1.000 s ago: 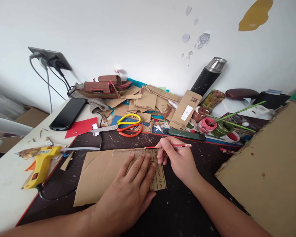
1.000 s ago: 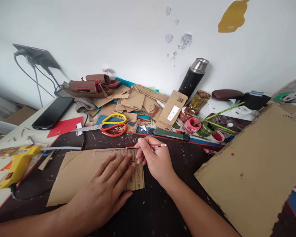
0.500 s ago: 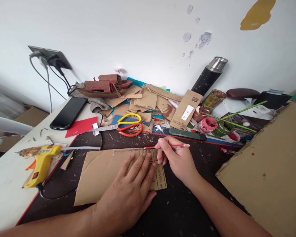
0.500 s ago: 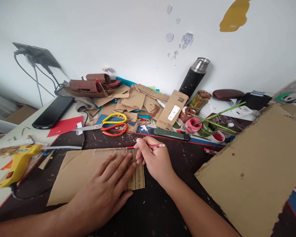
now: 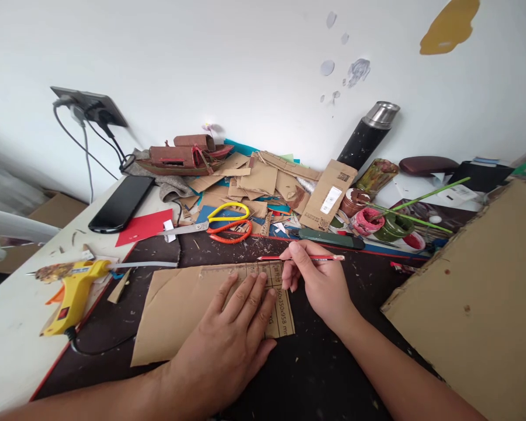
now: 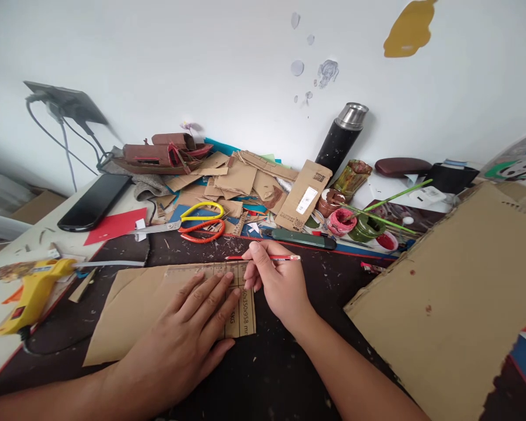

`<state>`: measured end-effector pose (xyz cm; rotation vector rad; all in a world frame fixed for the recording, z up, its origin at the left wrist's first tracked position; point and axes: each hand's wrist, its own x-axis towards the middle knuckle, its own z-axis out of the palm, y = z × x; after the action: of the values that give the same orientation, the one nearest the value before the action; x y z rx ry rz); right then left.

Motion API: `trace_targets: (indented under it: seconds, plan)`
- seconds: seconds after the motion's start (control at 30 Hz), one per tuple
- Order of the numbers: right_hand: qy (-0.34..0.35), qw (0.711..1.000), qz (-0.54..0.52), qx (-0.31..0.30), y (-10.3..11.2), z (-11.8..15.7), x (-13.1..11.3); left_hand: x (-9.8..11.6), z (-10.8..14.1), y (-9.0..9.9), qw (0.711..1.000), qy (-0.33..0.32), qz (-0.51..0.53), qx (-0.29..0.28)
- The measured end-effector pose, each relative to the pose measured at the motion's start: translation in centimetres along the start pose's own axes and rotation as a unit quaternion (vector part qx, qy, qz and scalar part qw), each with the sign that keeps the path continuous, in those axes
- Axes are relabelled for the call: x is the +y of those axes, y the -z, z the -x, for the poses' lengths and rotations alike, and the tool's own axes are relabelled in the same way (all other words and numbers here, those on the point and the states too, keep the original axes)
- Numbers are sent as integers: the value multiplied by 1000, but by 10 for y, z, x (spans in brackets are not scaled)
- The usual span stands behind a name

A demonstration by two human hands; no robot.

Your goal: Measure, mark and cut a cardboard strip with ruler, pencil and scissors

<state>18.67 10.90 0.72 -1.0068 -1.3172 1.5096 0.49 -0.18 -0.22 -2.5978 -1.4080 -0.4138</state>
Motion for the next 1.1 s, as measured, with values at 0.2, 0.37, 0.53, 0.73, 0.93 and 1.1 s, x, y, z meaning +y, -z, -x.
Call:
trace_targets:
  seconds: [0.2, 0.37, 0.53, 0.73, 0.93, 1.1]
  plan:
    - [26, 998, -6, 60, 10, -3, -5, -1, 1, 0, 1000, -12, -16, -3]
    - [19, 995, -34, 96, 18, -9, -4, -1, 2, -2, 1000, -3, -1, 2]
    - [6, 996, -30, 88, 16, -8, -5, -1, 1, 0, 1000, -11, -16, 5]
    - [1, 995, -30, 91, 16, -9, -6, -3, 0, 2, 1000, -22, -20, 11]
    - [-6, 996, -30, 87, 16, -9, -6, -3, 0, 2, 1000, -17, -16, 5]
    - [-8, 996, -23, 84, 16, -9, -7, -3, 0, 2, 1000, -20, -16, 10]
